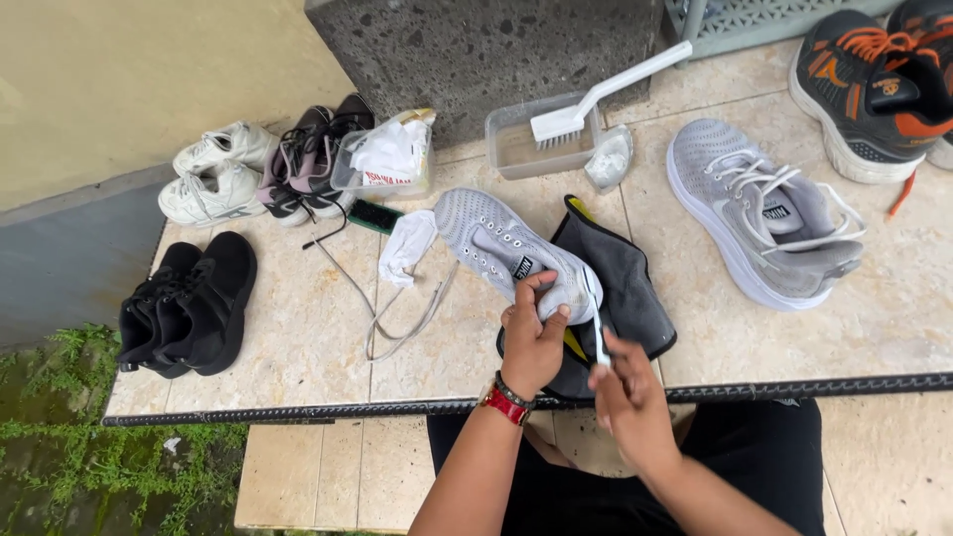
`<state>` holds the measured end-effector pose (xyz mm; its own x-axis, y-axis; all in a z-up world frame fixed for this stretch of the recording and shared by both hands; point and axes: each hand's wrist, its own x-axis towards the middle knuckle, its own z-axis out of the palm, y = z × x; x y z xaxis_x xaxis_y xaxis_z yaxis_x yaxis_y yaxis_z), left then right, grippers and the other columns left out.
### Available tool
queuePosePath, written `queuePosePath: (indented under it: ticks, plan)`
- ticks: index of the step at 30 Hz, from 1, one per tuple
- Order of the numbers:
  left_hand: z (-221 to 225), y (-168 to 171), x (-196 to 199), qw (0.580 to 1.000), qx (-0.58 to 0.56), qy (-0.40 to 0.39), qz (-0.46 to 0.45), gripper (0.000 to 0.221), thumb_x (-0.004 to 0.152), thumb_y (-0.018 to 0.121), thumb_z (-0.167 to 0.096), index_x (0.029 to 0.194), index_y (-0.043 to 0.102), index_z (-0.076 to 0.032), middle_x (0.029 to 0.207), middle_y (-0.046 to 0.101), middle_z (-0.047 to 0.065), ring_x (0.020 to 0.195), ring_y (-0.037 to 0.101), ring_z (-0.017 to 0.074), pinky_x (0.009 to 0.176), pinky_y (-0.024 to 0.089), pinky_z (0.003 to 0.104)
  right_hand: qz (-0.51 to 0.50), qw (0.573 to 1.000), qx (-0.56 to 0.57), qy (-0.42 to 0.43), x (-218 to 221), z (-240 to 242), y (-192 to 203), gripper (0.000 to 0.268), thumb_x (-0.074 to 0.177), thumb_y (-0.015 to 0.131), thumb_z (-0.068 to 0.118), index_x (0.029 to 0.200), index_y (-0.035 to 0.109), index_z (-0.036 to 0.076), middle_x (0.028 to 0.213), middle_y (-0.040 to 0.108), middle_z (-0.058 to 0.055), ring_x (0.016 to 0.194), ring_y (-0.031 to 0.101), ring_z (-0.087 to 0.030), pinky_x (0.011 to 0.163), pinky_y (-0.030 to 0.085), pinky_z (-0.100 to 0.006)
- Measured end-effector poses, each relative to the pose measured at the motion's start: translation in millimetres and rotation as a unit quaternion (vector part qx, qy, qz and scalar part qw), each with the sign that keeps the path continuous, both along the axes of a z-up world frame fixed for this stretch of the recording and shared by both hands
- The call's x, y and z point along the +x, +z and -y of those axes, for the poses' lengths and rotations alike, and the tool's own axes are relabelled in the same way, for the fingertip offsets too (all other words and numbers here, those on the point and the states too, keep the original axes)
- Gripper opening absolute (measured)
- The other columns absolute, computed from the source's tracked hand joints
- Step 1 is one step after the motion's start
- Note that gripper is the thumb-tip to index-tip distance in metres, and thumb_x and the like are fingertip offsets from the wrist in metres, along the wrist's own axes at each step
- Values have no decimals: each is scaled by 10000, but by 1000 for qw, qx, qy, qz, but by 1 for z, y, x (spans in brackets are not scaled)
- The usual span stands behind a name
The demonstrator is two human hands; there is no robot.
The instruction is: Cleaning a white sneaker by scrubbing the midsole and upper with a toothbrush and cleaning solution.
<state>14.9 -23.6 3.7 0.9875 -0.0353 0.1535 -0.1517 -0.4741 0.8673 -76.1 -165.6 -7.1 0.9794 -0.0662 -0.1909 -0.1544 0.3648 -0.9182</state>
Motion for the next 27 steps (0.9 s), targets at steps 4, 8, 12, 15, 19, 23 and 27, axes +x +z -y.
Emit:
queuePosePath:
  ticks: [4, 8, 12, 15, 19, 23, 27]
  plan:
    - [-2, 3, 3, 1000, -16, 6, -11, 454, 953, 573, -374, 1362, 514, -187, 1234, 662, -59, 775, 611, 130, 1068, 309, 409, -23, 1000, -6, 16, -18, 3, 1, 503, 995, 520, 41, 1492, 509, 116, 780, 614, -129, 393, 314, -92, 376, 341, -267]
    - [-2, 4, -4, 1000, 1, -9, -27, 457, 954, 550, -381, 1368, 505, -192, 1258, 638, -56, 872, 613, 148, 1076, 292, 410, -24, 1000, -13, 9, -7, 5, 4, 439, 985, 542, 55, 1422, 530, 93, 773, 617, -137, 377, 361, -104, 351, 322, -266]
    - [-1, 3, 3, 998, -16, 11, -51, 460, 945, 591, -364, 1370, 499, -212, 1092, 655, -65, 776, 561, 139, 1089, 281, 389, -23, 999, -25, 32, -32, 7, 0, 521, 975, 514, -14, 1478, 515, 125, 775, 633, -112, 370, 326, -100, 355, 304, -272]
    - [-4, -5, 3, 1000, 3, -19, -25, 489, 940, 575, -398, 1371, 489, -184, 1325, 613, -45, 1095, 654, 183, 1086, 271, 429, -35, 996, -75, 32, -15, 13, 3, 437, 975, 545, 46, 1409, 542, 96, 785, 674, -111, 397, 436, -122, 377, 369, -265]
    - [-2, 7, 2, 999, -18, 9, -44, 448, 939, 589, -341, 1356, 517, -194, 1190, 652, -48, 768, 560, 142, 1004, 365, 391, -40, 999, 2, 10, -8, 7, 4, 436, 977, 586, 79, 1409, 532, 104, 787, 626, -140, 368, 349, -106, 340, 288, -256]
    - [-4, 4, 2, 996, -78, 6, -49, 442, 941, 619, -282, 1349, 512, -152, 1130, 647, -1, 798, 508, 128, 831, 437, 326, -27, 999, -19, 31, -19, 8, -4, 501, 981, 541, 45, 1474, 513, 124, 782, 638, -136, 375, 346, -110, 343, 314, -265]
    - [-2, 2, 1, 998, -60, 16, -24, 409, 937, 612, -284, 1319, 524, -171, 1275, 647, -14, 964, 651, 187, 942, 468, 387, -38, 999, -4, 16, 11, 5, 9, 523, 982, 564, 88, 1498, 480, 97, 792, 616, -134, 372, 322, -100, 347, 282, -261]
